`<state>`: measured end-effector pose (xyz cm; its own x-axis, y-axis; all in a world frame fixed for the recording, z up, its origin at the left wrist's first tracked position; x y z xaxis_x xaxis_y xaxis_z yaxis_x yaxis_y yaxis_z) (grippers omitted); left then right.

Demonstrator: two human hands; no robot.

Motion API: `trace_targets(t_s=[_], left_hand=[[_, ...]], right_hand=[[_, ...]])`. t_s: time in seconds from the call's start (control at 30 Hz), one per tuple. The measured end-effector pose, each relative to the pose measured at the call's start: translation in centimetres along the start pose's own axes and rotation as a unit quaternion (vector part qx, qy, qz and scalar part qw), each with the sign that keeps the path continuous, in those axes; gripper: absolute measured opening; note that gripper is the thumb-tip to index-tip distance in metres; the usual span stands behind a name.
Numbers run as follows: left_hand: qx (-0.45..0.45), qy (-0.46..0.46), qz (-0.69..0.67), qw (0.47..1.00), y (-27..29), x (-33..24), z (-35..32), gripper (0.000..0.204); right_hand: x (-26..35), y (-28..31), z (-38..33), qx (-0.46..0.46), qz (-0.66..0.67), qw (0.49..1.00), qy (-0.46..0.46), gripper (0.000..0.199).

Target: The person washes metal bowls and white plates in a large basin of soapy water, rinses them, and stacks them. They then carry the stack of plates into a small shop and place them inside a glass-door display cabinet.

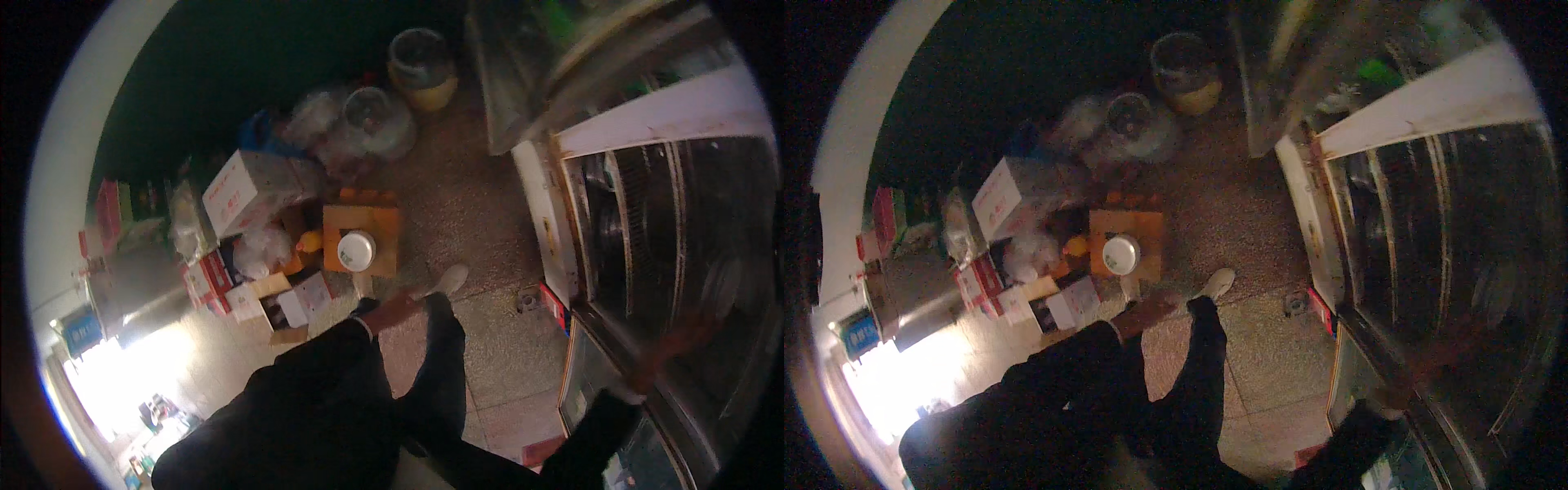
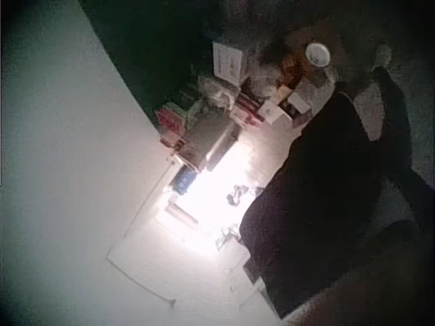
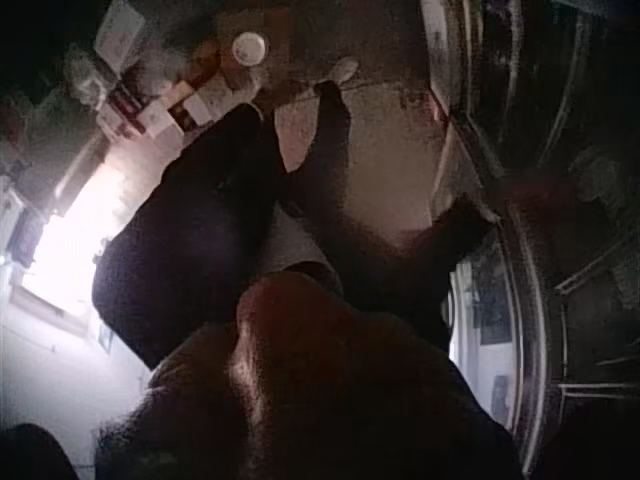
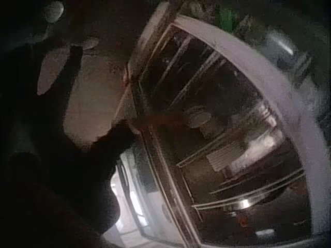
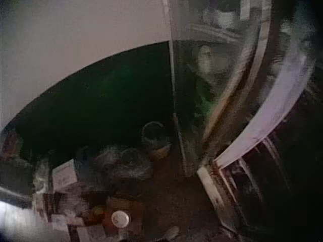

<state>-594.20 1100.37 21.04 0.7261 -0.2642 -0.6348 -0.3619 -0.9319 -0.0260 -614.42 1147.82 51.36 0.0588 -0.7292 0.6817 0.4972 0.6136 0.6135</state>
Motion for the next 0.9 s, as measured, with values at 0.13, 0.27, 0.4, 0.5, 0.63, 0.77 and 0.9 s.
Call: trace_targets(t_s=[0.13, 0.27, 0.4, 0.5, 0.63, 0.77, 0.9], left_hand=[[-0.084, -0.170, 0.364, 0.912, 8.7, 15.0, 1.1, 0.052], [-0.292, -0.012, -0.028, 0.956, 18.8, 30.6, 6.5, 0.071], [-0.364, 0.134, -0.201, 0.900, 24.5, 39.6, 9.6, 0.087], [-0.299, 0.014, -0.387, 0.872, 25.9, 42.0, 12.2, 0.088], [-0.201, 0.047, -0.408, 0.890, 25.3, 44.8, 14.4, 0.078], [-0.158, 0.000, -0.393, 0.906, 25.2, 45.4, 14.7, 0.071], [-0.211, -0.007, -0.332, 0.919, 26.8, 45.7, 13.8, 0.072]], right_hand=[[1.8, -20.2, -20.5, 0.258, 0.122, 0.938, -0.196, 0.061], [1.4, -42.1, -41.9, 0.493, 0.145, 0.792, -0.330, 0.059], [0.4, -56.9, -56.1, 0.535, 0.111, 0.772, -0.326, 0.064], [0.4, -63.6, -61.9, 0.549, 0.141, 0.759, -0.320, 0.069], [0.6, -67.2, -64.7, 0.528, 0.259, 0.732, -0.345, 0.072], [0.0, -67.4, -64.6, 0.541, 0.162, 0.775, -0.283, 0.073], [1.0, -67.1, -64.6, 0.536, 0.125, 0.801, -0.234, 0.076]])
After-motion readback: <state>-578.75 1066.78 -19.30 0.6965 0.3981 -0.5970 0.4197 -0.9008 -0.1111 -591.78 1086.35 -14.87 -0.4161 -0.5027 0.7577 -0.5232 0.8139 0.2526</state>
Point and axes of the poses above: each hand's wrist, its own z-axis towards the middle knuckle, its own y-axis out of the back of the hand, x = y × z, the point moved 5 cm from there along z, towards the middle knuckle, and after that the axes turned 5 degrees about -z, right-handed, at the moved point
